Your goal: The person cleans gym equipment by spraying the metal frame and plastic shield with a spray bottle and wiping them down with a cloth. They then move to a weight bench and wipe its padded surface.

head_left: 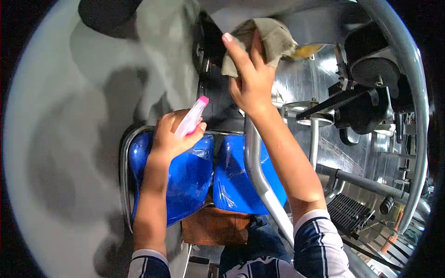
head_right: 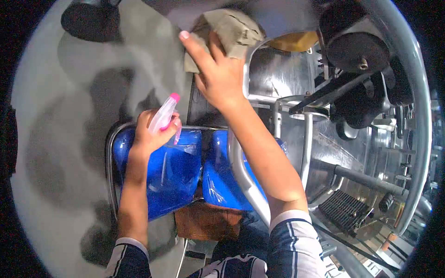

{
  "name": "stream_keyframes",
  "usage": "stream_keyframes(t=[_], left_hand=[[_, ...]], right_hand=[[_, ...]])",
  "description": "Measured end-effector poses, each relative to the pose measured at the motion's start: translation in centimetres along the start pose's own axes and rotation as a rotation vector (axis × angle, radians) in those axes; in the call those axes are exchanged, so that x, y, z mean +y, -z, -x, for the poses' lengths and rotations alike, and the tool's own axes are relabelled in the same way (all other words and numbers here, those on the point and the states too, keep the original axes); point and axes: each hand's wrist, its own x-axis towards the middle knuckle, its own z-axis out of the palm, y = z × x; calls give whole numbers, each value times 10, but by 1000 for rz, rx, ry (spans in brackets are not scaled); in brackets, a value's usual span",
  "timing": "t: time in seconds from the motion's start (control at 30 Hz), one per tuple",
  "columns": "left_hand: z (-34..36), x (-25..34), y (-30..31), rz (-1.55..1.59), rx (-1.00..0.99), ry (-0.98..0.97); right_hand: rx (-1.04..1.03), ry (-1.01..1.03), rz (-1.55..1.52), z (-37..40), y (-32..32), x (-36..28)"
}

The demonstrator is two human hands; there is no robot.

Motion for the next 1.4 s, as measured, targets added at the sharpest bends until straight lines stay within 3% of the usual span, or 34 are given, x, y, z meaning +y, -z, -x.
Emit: stream_keyframes(t=[0.17,0.27,0.53,0.6,0.67,0.77,0.87,1.0,1.07,1.13,1.2,1.27,1.33,1.4], left_hand=[[2,-6,-6,68,21,-70],[2,-9,-5,-18,-3,-64],[4,-17,-9,-9,19,-110],[2,-16,-8,-5,20,-118],[4,-13,-6,-2,9,-119],[3,-9,-7,-17,-9,-34],[3,-8,-4,20,-18,2],[3,-10,-6,43,1,-38],[1,-7,-6,27,11,-73],[-1,-5,-3,15,4,-86],[-1,-4,-2,3,-7,-94],[-2,-3,-3,-20,-17,-62],[-2,-4,-3,-53,-30,-73],[-4,-5,-4,-90,-32,-91]], right_hand=[[-48,97,66,-1,11,28],[-459,-19,308,28,14,68],[-563,34,234,80,19,75],[-646,-159,151,98,16,71],[-603,-281,-3,104,9,70],[-205,-645,-273,115,4,67],[28,-1013,-502,140,19,52],[264,-1231,-724,147,45,44],[541,-1274,-817,123,53,44],[761,-1166,-821,92,56,50],[769,-969,-857,46,57,43],[579,-932,-613,25,41,55],[667,-818,-373,25,-12,67],[552,-781,-293,40,-50,66]])
